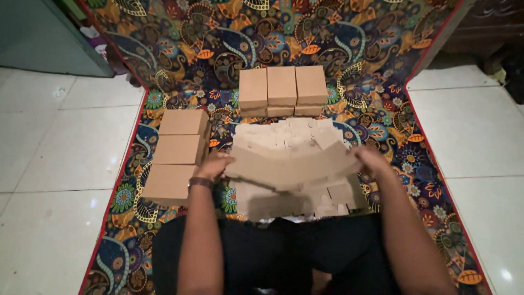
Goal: The person folds flat cardboard sheets into rectangular boxes by hand, tucking in the flaps, then stacks the completed boxes on the floor. The person also unfolds some boxes from the stack.
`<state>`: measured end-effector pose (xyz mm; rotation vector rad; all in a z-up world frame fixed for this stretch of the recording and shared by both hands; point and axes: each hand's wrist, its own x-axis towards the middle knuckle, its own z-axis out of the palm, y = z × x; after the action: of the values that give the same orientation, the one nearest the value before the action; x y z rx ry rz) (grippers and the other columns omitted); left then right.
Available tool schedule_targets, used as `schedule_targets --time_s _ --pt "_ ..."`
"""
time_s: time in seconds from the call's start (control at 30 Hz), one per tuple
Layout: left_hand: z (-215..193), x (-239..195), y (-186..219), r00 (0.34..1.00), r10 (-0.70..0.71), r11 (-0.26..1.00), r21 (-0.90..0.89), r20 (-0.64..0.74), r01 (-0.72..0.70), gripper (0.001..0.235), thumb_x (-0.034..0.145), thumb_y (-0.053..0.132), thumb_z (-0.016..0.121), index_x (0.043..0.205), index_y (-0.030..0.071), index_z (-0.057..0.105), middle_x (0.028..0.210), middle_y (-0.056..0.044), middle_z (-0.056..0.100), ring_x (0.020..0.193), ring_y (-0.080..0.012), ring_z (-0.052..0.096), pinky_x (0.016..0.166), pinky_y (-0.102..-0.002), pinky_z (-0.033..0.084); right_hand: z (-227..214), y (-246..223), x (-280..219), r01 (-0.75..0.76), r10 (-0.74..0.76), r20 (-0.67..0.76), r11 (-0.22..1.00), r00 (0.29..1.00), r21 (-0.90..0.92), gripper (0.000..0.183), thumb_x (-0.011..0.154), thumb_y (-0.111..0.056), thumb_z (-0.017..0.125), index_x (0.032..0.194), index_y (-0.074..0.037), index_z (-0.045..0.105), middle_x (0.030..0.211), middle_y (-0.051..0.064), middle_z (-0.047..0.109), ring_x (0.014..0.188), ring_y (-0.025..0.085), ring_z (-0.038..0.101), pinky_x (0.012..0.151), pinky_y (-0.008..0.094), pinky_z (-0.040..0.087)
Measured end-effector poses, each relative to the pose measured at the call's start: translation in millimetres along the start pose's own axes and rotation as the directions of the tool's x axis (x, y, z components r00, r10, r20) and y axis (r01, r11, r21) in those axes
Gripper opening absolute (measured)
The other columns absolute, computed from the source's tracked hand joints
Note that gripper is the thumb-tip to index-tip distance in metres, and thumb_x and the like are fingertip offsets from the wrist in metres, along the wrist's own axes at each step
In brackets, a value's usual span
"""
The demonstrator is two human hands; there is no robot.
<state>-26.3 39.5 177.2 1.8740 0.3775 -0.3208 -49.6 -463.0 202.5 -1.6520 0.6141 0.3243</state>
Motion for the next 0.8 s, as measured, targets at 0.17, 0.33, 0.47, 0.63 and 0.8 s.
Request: schedule_targets --time_s 0.17,0.33,0.47,0.63,0.8 --pt "-6 -21 34 0.991 0.081 0.981 -0.167 -0.106 -0.098 0.024 0.092 0.026 0.073 0.107 0.008 0.077 0.092 -0.013 0.074 0.082 -0.0210 0.068 0.072 -0.034 0.057 7 -14 -21 0.208 -0.207 -0.026 0.976 0.978 0.070 0.018 0.073 -0.013 0.072 0.090 -0.011 0.067 0.066 0.004 0.051 0.054 0.019 0.053 0.040 0.030 0.033" --pt "21 25 -2 0.973 0.203 -0.090 -0.992 -0.108 -0.091 0.070 0.089 0.069 0.065 0.140 0.021 0.062 0.141 -0.007 0.064 0.128 -0.0290 0.062 0.115 -0.049 0.042 20 -15 -12 0.213 -0.246 0.087 0.936 0.965 0.281 0.075 0.087 -0.004 0.068 0.152 0.002 0.031 0.060 0.005 0.052 0.045 0.015 0.059 0.032 0.021 0.045" --pt "101 -56 40 0.976 0.203 0.117 -0.988 -0.079 -0.104 0.101 0.082 0.090 0.034 0.159 0.024 0.032 0.167 -0.007 0.034 0.150 -0.0316 0.035 0.124 -0.055 0.019 59 28 32 0.081 -0.103 0.127 0.983 0.987 0.164 0.013 0.086 -0.014 0.067 0.091 -0.003 0.064 0.052 0.003 0.049 0.039 0.014 0.055 0.024 0.020 0.034" --pt "216 -22 -48 0.990 -0.007 0.779 -0.622 -0.143 -0.084 0.092 0.079 0.014 0.091 0.156 0.017 0.040 0.141 -0.017 0.057 0.125 -0.0324 0.058 0.106 -0.045 0.053 137 74 -2 -0.224 0.207 0.211 0.973 0.955 0.061 0.013 0.080 -0.001 0.071 0.081 0.008 0.062 0.059 0.014 0.055 0.049 0.024 0.062 0.035 0.034 0.042" --pt "245 79 -176 0.897 -0.312 0.934 -0.276 -0.314 0.228 0.091 0.067 0.020 0.086 0.149 0.035 0.048 0.136 0.000 0.063 0.128 -0.0175 0.061 0.108 -0.033 0.050 126 73 1 -0.141 0.130 0.074 0.975 0.989 0.173 0.025 0.083 -0.010 0.074 0.093 0.009 0.061 0.064 0.025 0.064 0.053 0.027 0.069 0.033 0.031 0.047"
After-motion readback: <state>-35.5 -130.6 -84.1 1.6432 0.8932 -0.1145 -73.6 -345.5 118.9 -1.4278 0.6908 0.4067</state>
